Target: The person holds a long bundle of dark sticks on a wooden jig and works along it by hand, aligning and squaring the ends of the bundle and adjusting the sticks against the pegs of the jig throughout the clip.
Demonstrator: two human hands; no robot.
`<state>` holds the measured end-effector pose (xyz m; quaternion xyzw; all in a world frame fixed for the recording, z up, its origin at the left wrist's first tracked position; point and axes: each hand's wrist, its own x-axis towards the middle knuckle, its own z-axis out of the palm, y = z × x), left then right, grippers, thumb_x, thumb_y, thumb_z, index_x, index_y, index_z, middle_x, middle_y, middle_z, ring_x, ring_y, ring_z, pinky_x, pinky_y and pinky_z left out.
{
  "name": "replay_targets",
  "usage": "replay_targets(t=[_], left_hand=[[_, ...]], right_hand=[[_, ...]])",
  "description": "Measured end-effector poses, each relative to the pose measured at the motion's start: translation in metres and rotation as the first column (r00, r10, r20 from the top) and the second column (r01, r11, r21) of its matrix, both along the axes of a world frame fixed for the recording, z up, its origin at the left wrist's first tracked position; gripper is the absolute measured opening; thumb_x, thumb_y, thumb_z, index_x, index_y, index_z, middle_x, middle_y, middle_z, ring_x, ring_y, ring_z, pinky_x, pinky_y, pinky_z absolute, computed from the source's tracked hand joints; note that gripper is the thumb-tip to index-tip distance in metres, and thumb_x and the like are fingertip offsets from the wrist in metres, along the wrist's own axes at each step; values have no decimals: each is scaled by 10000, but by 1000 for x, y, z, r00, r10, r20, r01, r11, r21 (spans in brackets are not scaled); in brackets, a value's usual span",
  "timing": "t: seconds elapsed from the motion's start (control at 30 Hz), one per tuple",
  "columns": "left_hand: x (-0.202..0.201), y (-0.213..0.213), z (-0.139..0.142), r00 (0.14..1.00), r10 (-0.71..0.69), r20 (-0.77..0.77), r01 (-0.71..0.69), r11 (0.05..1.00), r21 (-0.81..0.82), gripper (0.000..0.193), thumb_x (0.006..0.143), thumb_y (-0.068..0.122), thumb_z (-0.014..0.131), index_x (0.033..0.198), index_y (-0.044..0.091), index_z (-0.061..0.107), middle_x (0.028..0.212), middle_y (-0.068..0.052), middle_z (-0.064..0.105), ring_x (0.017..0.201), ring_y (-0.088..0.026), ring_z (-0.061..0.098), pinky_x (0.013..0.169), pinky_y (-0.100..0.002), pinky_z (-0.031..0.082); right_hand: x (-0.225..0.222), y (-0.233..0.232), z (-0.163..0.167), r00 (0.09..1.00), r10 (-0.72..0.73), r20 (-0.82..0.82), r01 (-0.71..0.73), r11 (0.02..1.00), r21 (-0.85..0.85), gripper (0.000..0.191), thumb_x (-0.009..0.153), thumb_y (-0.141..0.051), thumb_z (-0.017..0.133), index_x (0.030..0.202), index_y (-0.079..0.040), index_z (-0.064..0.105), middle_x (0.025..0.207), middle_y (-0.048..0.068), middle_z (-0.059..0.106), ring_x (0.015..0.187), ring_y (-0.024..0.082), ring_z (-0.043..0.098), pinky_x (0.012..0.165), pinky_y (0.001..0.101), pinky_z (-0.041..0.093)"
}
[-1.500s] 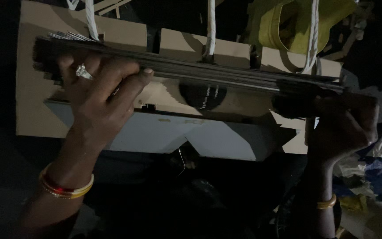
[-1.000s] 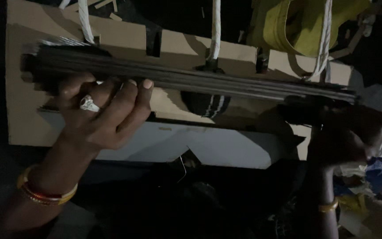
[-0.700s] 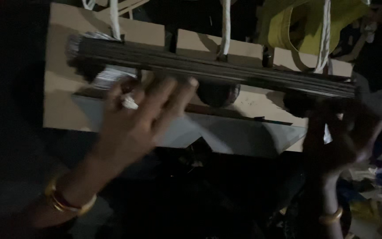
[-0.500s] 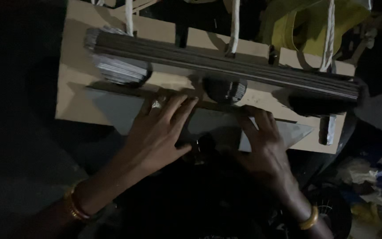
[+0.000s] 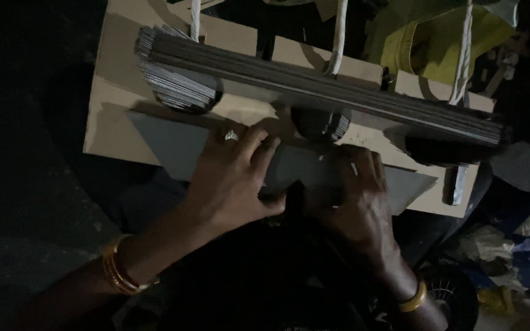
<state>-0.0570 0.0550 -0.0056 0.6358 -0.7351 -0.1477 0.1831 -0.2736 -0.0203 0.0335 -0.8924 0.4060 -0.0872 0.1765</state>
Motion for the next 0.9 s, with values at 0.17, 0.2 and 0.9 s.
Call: replay_targets(t=[0.17,0.2,0.9], left_hand=[[-2,1,0,996,7,87,-8,1000,10,1000,616,602,852,1394,47,556,1350,-163,503,1236,-385,565,1061,-624,437],[-2,1,0,995,8,95,-10,1000,14,1027,604,606,850,1415,62,532,1365,-173,491,1233,-398,561,1063,-628,425],[98,7,-24,938,20,346,118,920,-373,406,925,120,617,1330,144,633,1312,-71,642,1022,-207,637,932,-498,533]], right_hand=[[-5,1,2,1000,19,22,-18,999,-31,647,741,-328,846,1223,48,636,1262,213,561,1150,412,548,934,522,508],[-8,1,-1,1000,11,7,-10,999,-37,614,744,-328,849,1196,33,642,1262,210,567,1145,406,551,926,520,509],[-105,-49,-93,806,160,-570,-181,983,21,267,968,-254,682,1198,-124,720,1048,88,764,868,200,745,890,409,564]])
